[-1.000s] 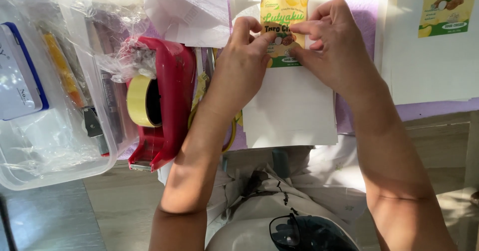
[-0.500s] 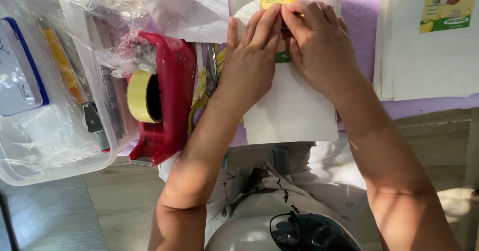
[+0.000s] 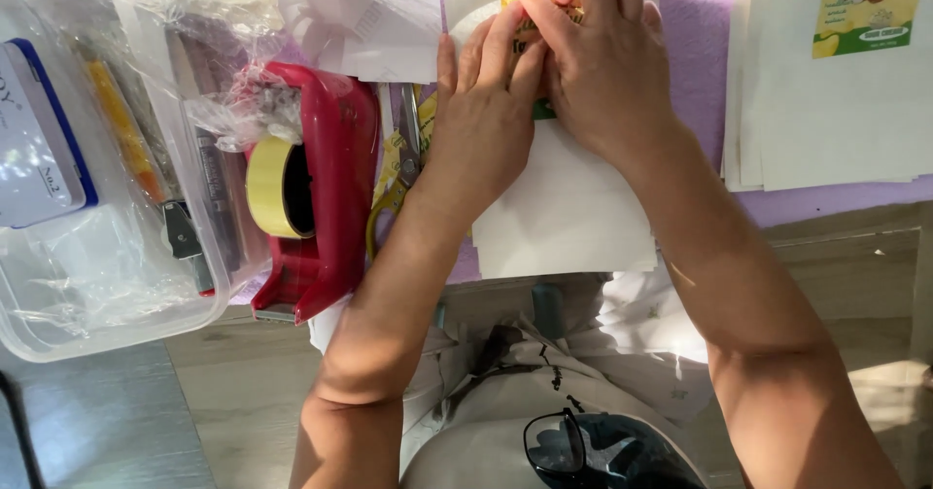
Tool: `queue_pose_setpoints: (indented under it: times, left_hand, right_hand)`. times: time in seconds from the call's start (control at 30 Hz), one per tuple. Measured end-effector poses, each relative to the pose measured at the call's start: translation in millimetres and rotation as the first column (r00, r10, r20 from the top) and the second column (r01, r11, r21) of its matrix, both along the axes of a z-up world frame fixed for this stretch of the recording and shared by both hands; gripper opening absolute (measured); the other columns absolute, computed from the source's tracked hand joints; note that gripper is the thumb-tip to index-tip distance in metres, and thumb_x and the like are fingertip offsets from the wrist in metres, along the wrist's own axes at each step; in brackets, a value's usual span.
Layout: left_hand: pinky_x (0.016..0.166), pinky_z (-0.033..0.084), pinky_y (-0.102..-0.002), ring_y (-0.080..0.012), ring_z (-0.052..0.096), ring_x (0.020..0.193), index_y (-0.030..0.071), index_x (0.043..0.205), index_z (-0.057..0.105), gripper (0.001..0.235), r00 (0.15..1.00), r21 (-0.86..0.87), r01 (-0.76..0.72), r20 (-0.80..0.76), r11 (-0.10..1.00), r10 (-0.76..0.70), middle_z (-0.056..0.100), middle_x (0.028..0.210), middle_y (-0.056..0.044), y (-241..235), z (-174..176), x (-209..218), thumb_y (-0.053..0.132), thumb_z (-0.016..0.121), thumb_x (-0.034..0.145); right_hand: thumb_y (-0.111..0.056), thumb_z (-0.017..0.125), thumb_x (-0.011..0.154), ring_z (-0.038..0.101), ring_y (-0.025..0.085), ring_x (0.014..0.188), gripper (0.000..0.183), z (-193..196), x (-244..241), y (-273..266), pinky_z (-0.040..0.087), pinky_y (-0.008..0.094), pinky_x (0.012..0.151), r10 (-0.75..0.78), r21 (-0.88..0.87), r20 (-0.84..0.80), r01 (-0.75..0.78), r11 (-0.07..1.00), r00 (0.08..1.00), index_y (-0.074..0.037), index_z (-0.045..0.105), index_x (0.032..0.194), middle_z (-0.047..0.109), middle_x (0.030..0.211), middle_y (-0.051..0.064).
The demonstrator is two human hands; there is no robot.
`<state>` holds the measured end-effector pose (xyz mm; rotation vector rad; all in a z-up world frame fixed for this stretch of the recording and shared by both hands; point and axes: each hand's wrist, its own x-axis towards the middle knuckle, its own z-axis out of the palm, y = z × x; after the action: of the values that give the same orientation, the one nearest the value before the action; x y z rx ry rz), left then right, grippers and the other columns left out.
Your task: The person applies printed labels to white paper pouches. They peel the backing from each label, place it on a pouch, and smooth it down. They also use scissors to trim the edges of a label and handle stacks of pouches and labels.
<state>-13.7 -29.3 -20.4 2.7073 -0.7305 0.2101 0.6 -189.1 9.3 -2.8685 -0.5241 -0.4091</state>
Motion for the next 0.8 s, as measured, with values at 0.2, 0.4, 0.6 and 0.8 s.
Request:
queue_pose_setpoints:
  times: [0.2,0.4,0.6,0.8]
  left_hand:
    - [0.127,0.022,-0.062,-0.0306,0.031,0.155,0.015,0.145,0.054,0.059,0.997,0.017,0.009,-0.076,1.000,-0.008,0.026,0.166,-0.008,1,-10,5,0.000,0.057,0.088]
    - [0.128,0.019,-0.062,-0.0371,0.025,0.156,0.015,0.142,0.056,0.059,0.994,-0.052,0.009,-0.110,0.999,-0.015,0.022,0.166,-0.017,1,-12,9,-0.009,0.055,0.088]
    - [0.124,0.026,-0.063,-0.0393,0.036,0.149,0.017,0.134,0.059,0.052,1.000,-0.047,0.001,-0.015,0.999,-0.002,0.034,0.158,-0.020,2,-5,8,-0.005,0.060,0.087]
    - [0.107,0.047,-0.059,-0.0506,0.049,0.132,-0.002,0.080,0.055,0.016,0.958,-0.409,0.248,-0.029,0.878,-0.285,0.054,0.137,-0.029,33,26,7,-0.015,0.053,0.089]
  right_hand:
    - [-0.015,0.068,0.093,0.051,0.031,0.092,0.045,-9,0,-11,0.042,0.044,0.066,-0.028,-0.086,0.117,0.038,0.996,0.993,-0.015,0.062,0.138,0.055,0.118,0.004]
    - [-0.017,0.075,0.095,0.049,0.032,0.105,0.058,-11,-12,-29,0.045,0.043,0.069,-0.040,-0.151,0.084,0.052,0.987,0.996,-0.011,0.055,0.149,0.051,0.130,0.009]
    - [-0.023,0.077,0.095,0.049,0.031,0.105,0.055,-9,-7,-27,0.048,0.043,0.069,-0.095,-0.201,0.060,0.106,0.974,0.994,-0.007,0.056,0.144,0.048,0.127,0.009]
    - [-0.032,0.031,0.117,0.071,0.031,0.101,0.051,21,22,-17,0.045,0.045,0.094,0.194,0.526,-0.162,-0.081,0.846,0.968,0.004,0.066,0.124,0.076,0.110,0.013]
